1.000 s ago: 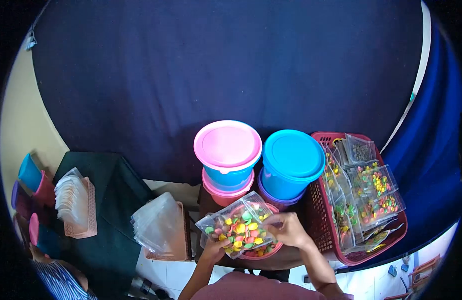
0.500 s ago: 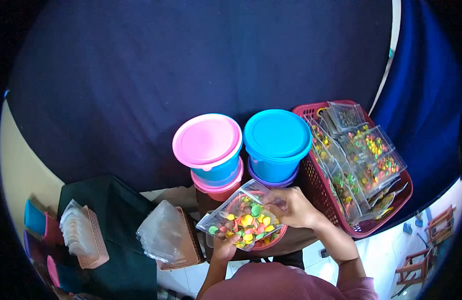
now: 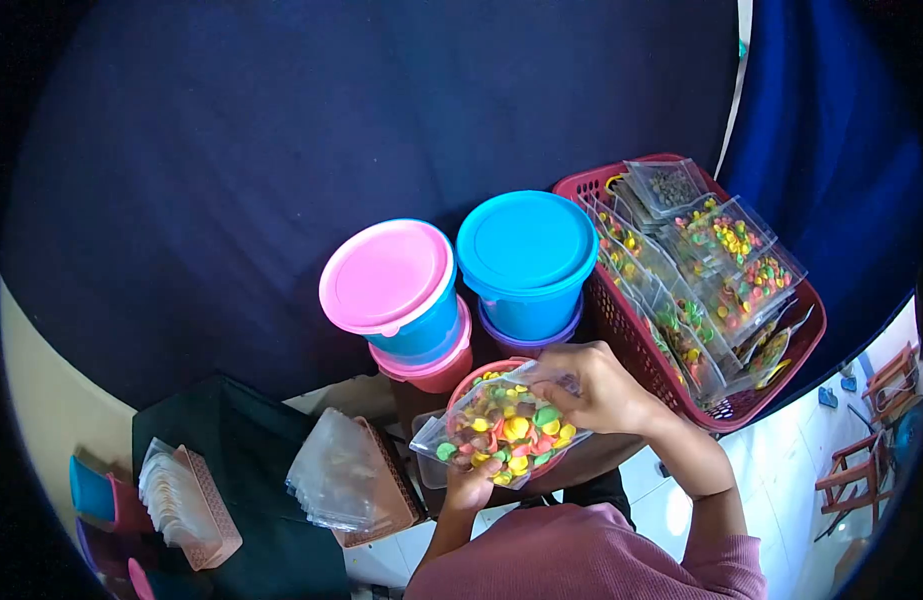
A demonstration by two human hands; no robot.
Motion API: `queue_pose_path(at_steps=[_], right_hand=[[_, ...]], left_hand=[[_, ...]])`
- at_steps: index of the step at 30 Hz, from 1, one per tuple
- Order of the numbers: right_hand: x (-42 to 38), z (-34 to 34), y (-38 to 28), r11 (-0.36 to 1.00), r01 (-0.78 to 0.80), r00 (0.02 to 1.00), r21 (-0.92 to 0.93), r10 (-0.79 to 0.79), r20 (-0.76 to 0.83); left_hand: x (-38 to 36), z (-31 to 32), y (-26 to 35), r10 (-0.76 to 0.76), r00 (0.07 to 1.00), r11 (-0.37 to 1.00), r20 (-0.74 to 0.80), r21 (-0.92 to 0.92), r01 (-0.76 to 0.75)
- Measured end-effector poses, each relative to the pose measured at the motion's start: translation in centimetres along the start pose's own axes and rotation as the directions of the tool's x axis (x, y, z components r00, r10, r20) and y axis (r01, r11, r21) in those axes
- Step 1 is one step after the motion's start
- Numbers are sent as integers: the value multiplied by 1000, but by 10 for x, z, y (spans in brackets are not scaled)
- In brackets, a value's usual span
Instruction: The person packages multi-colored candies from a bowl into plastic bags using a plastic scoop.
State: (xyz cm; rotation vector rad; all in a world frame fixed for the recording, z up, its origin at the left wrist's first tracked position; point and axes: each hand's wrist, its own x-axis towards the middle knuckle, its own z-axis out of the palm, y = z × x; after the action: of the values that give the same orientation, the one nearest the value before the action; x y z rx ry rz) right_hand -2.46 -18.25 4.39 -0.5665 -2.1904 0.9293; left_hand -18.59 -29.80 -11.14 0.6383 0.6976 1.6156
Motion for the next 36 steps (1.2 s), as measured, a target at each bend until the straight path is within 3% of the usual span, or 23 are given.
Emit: queue_pose_path(at_steps=[2,4,6,8,12,14,17,19,22,26,27,30,32,34,36], right_hand=[[-3,0,0,995,-13,1000,-99,12,-17],[-3,-4,-7,996,-84,996,-43,84,-4],[-2,-5,-8,989,-150,989,7,150,11],[-2,-4,-4,996,-55,997,64,59,-58],[-3,-7,-3,983,-131,990,129,136,-30],[-5,-6,3,997,-82,995,-2,81,-55],[-8,-1,9,994,-99,992,-47,94,-85],[-10,-2,12,992,-113,990,-51,109,-85],[-14,-6,13,978,-208,978,-13,207,-34],[-23,-6,18,990,-127,992,59,128,-13],[-25,-4,20,993,-114,992,39,116,-59],[-36,-1,29,998,-11,990,-66,1,-141],[-44,-5,29,988,-155,979,4,154,-131],[-53,-10,32,978,-206,978,23,207,-40],[-63,-7,35,932,-258,961,253,275,-32]], left_hand=[[1,0,-1,66,997,996,26,-64,-64],[1,2,0,24,1000,997,10,-76,-24],[2,3,-1,109,993,993,50,-57,-106],[0,1,-3,63,997,995,34,-84,-60],[1,5,-7,39,998,998,57,-46,-36],[0,6,-9,52,997,998,60,-47,-50],[0,5,-12,-12,999,998,33,56,10],[-1,11,-13,-13,999,998,-48,58,16],[-2,3,-20,-26,999,1000,25,0,26],[-5,-2,-25,-40,998,999,44,12,40],[-5,-3,-24,-115,992,993,47,18,114],[-8,4,-22,-154,987,988,51,14,154],[-9,5,-21,-150,986,989,72,0,150],[-10,3,-19,-246,969,963,3,114,244],[-11,-4,-18,-251,968,958,1,142,248]])
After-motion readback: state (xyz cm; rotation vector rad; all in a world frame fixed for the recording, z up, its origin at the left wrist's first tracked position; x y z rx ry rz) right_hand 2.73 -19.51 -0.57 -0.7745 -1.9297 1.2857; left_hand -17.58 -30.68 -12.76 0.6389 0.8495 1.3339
